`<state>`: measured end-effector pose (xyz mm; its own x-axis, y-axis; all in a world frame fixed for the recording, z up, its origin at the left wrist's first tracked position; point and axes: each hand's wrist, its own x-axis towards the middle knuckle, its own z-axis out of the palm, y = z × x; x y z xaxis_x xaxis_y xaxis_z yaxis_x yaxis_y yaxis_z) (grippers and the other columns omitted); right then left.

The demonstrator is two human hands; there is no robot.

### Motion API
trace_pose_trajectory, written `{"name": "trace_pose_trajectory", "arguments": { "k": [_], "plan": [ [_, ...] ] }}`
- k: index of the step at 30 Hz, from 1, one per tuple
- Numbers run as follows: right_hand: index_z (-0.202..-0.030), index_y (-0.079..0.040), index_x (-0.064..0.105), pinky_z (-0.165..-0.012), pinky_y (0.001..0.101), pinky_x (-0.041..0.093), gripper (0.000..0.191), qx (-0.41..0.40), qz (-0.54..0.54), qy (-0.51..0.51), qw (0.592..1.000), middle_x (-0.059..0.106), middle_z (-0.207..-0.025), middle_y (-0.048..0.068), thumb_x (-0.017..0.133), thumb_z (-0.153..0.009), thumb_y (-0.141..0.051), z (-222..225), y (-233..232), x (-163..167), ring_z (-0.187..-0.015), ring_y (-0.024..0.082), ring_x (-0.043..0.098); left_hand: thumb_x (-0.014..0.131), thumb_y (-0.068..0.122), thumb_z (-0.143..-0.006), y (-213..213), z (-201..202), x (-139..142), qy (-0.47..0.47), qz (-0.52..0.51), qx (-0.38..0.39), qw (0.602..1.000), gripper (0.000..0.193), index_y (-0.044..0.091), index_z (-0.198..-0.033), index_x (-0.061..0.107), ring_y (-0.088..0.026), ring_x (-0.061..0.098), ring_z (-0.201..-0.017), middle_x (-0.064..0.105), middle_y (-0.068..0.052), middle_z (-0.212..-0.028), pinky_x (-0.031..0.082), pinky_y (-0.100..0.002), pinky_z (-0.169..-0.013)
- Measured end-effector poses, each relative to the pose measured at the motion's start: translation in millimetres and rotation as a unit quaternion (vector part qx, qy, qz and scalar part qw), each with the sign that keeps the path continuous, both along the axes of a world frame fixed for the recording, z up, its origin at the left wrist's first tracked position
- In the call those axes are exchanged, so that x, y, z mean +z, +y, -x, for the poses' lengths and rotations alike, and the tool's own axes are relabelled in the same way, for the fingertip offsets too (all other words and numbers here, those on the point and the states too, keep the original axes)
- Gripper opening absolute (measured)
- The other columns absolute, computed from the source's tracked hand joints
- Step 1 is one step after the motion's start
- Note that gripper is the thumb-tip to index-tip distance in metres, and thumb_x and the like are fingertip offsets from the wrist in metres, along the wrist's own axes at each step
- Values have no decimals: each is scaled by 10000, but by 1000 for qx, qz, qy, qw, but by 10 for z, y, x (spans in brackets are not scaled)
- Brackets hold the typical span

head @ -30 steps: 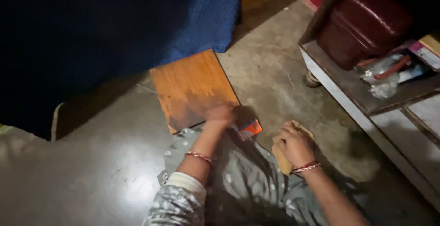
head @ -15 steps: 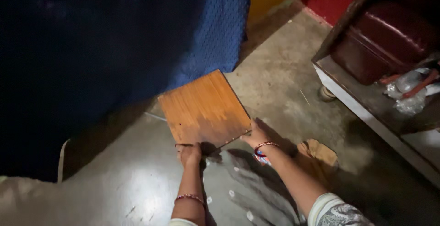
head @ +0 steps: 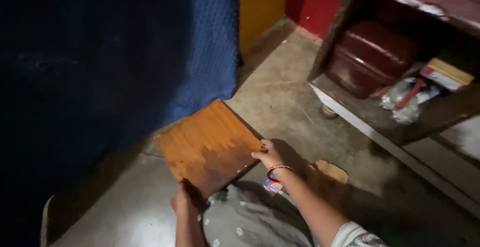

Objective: The person sits on the floor and places several bangles into a rectangular box, then closes the box and puts it into a drawer. The person then wipes the front of the drawer with a cloth.

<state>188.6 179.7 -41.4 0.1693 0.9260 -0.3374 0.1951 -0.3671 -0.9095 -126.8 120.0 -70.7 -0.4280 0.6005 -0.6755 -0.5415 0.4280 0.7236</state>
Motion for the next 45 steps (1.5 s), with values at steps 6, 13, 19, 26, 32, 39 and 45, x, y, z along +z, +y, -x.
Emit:
{"name": "trace_pose_trajectory", "arguments": {
  "k": [6, 13, 19, 26, 32, 39, 45],
  "plan": [
    [-1418, -108, 560, -1126, 410, 400, 830, 69, -82, -178, 978, 532, -1421, 175, 879, -672, -281, -154, -297, 432, -1357, 321, 478, 519, 178, -941, -30, 85, 447, -35, -150, -75, 985, 328, 131, -1259, 582, -186, 632, -932, 691, -42, -1087, 528, -392, -717],
    [-1329, -134, 649, -1064, 447, 436, 679, 47, -240, -304, 921, 532, -1377, 204, 860, -683, -125, -543, -1038, 1041, -1270, 394, 500, 515, 230, -946, -153, -335, 1253, -64, -121, -113, 984, 324, 118, -1235, 606, -279, 621, -1111, 683, -76, -1195, 533, -480, -860],
    [-1204, -69, 713, -1045, 428, 480, 394, 79, -390, -360, 843, 691, -1263, 166, 766, -814, -41, -1289, -1401, 1586, -1199, 360, 618, 556, 359, -947, -63, -980, 1475, -143, -150, -198, 958, 364, 85, -1175, 633, -273, 696, -942, 675, -117, -1123, 595, -353, -788],
    [-1154, -30, 702, -1018, 464, 457, 350, 89, -386, -417, 818, 699, -1166, 161, 761, -811, -74, -1889, -1680, 2021, -1142, 373, 605, 512, 482, -955, 149, -1690, 1682, -161, -105, -308, 932, 609, -84, -1159, 609, -284, 723, -808, 713, -250, -1007, 586, -320, -692],
    [-1196, -55, 684, -1015, 465, 458, 349, 81, -364, -437, 818, 675, -1193, 144, 739, -855, -100, -1961, -1633, 2120, -1157, 377, 584, 409, 632, -968, 203, -1980, 1523, -202, -78, -246, 945, 703, -7, -1254, 464, -330, 724, -872, 703, -280, -1062, 554, -363, -726],
    [-1197, -60, 662, -976, 480, 462, 420, 38, -327, -489, 808, 652, -1152, 138, 755, -857, -289, -1895, -1169, 2247, -1123, 380, 570, 493, 495, -940, 10, -2442, 717, 343, -223, -371, 834, 523, 79, -1223, 636, -436, 647, -1060, 685, -259, -1132, 506, -507, -921],
    [-1038, -38, 662, -924, 508, 457, 445, 5, -314, -506, 803, 643, -1069, 152, 810, -789, -376, -1829, -939, 2343, -1064, 406, 564, 687, 385, -821, -335, -2652, 442, 626, -44, -576, 525, 577, 136, -1311, 512, -302, 630, -1166, 620, -104, -1231, 532, -452, -935]
  ]
}}
